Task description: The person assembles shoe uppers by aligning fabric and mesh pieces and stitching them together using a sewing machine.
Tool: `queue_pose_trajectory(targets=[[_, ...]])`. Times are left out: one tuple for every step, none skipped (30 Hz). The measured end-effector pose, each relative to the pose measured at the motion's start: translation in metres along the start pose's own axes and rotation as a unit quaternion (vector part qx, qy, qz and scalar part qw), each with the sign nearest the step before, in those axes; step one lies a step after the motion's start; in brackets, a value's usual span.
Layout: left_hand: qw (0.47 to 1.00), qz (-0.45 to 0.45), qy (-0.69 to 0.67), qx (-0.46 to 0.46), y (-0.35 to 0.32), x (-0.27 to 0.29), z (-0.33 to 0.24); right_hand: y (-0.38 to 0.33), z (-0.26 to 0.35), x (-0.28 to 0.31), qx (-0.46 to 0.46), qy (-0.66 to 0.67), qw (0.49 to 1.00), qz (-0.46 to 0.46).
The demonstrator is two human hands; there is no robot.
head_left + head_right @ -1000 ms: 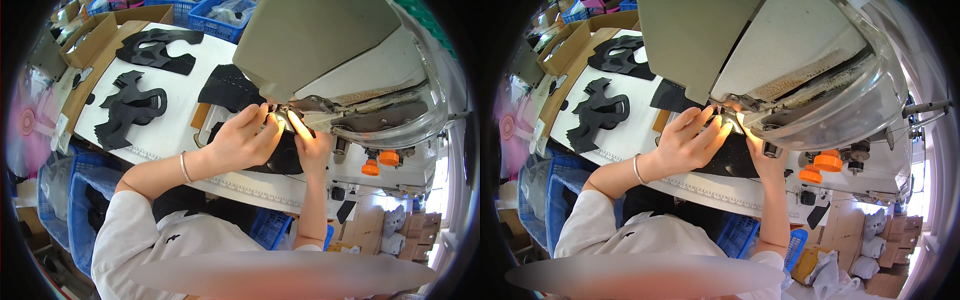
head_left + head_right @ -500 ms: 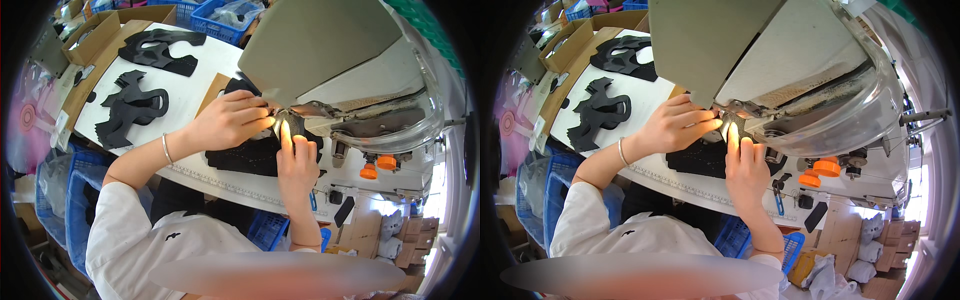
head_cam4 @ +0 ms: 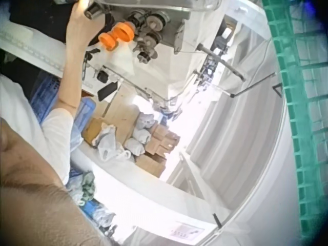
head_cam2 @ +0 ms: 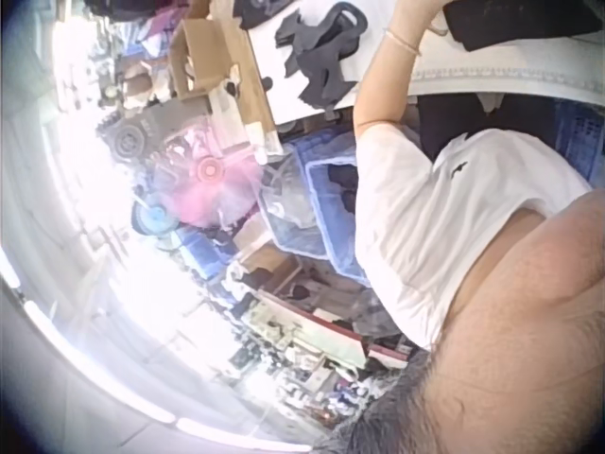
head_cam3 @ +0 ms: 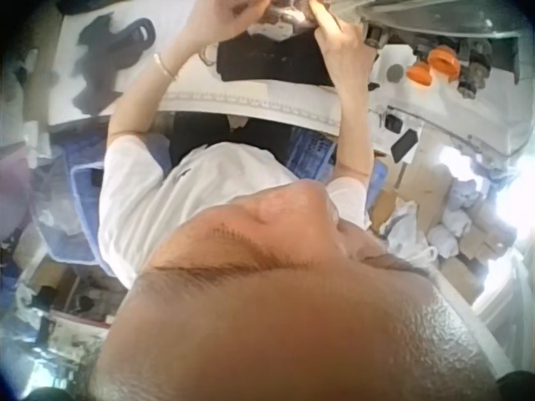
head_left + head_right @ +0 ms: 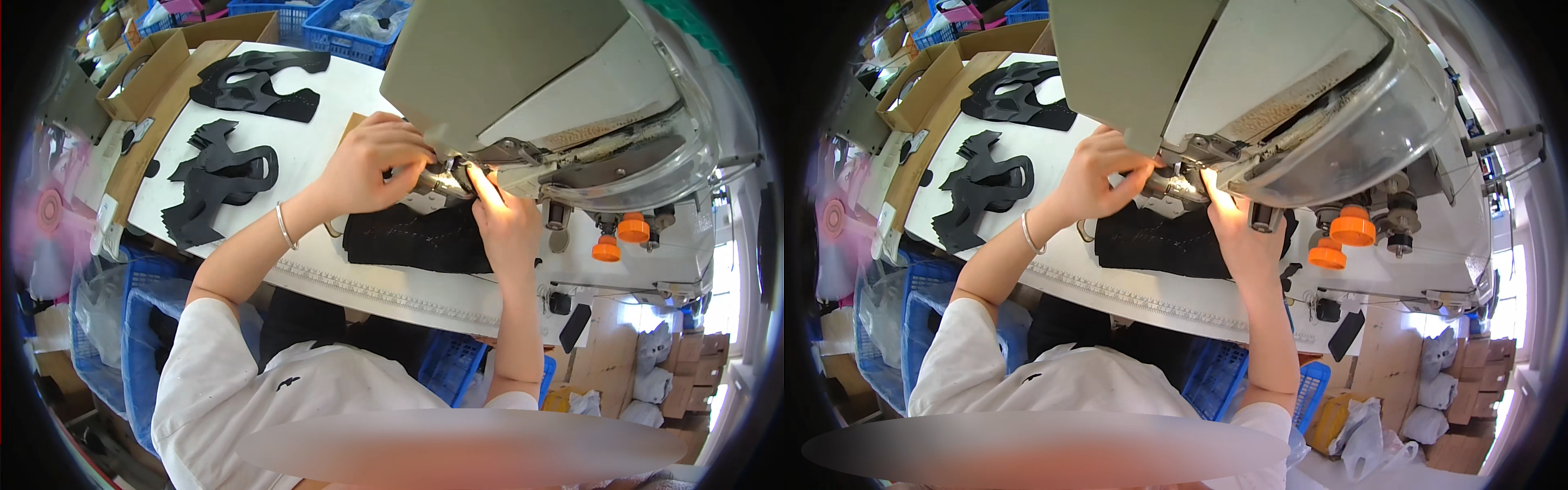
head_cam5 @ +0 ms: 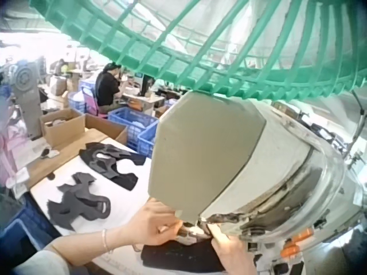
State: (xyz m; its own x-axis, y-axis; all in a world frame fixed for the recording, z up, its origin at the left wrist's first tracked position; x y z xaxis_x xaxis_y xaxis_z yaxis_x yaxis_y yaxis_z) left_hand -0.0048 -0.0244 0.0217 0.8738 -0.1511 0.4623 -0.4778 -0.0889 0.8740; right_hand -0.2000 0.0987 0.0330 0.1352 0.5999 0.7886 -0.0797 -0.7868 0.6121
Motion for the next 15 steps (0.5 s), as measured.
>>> queue_pose_trajectory(targets=[[0.996,-0.016,-0.050,0.076,0.002,0.001,0.005,0.001,0.000,-0.001,0.003,0.010,1.000,-0.006],[0.983,-0.025,-0.093,0.156,0.005,0.002,0.010,0.002,0.000,-0.002,0.002,0.023,1.000,-0.014],[0.983,-0.044,-0.087,0.159,0.014,-0.001,0.018,0.002,-0.001,-0.002,-0.005,0.043,0.999,-0.002],[0.985,-0.013,-0.066,0.159,0.021,-0.003,0.025,0.001,-0.001,-0.003,-0.009,0.044,0.999,0.003],[0.981,0.041,-0.054,0.183,0.028,-0.005,0.032,0.001,-0.003,-0.003,-0.021,0.052,0.998,0.012],[0.983,0.033,-0.046,0.177,0.036,-0.005,0.040,0.000,-0.004,-0.004,-0.035,0.059,0.998,0.017],[0.973,0.130,-0.081,0.174,0.043,-0.006,0.047,-0.003,-0.004,-0.004,-0.069,0.082,0.993,0.044],[0.964,0.177,-0.096,0.171,0.045,-0.007,0.048,-0.007,-0.003,-0.003,-0.060,0.088,0.994,0.038],[0.954,0.223,-0.112,0.168,0.048,-0.007,0.048,-0.010,-0.001,-0.002,-0.080,0.107,0.991,0.021],[0.944,0.170,-0.135,0.249,0.046,-0.006,0.044,-0.014,0.002,0.000,-0.100,0.126,0.987,0.003],[0.925,0.114,-0.157,0.325,0.043,-0.004,0.038,-0.022,0.008,0.001,-0.127,0.126,0.984,-0.018],[0.890,-0.030,-0.280,0.360,0.037,-0.003,0.027,-0.030,0.018,0.002,-0.133,0.156,0.975,-0.083],[0.817,-0.167,-0.391,0.390,0.026,0.001,0.013,-0.040,0.029,0.001,-0.158,0.265,0.950,-0.053],[0.774,-0.221,-0.427,0.413,0.007,0.010,-0.007,-0.048,0.040,-0.001,-0.184,0.379,0.907,-0.025],[0.763,-0.267,-0.455,0.375,-0.012,0.016,-0.033,-0.054,0.052,-0.006,-0.215,0.530,0.816,0.080]])
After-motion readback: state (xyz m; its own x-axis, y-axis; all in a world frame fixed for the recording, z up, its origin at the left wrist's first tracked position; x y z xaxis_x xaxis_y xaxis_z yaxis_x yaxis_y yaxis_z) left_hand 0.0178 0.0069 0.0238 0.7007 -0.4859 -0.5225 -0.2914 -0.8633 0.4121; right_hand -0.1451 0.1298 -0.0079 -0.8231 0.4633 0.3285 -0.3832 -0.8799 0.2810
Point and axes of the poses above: each hand's wrist, its own y-axis towards the middle knuckle, its own x-axis out of the back of the hand, z = x × y, the point moved 1 cm from there along y, towards the middle knuckle, and after that the axes turned 12 degrees about -x, right-handed, at the moved point
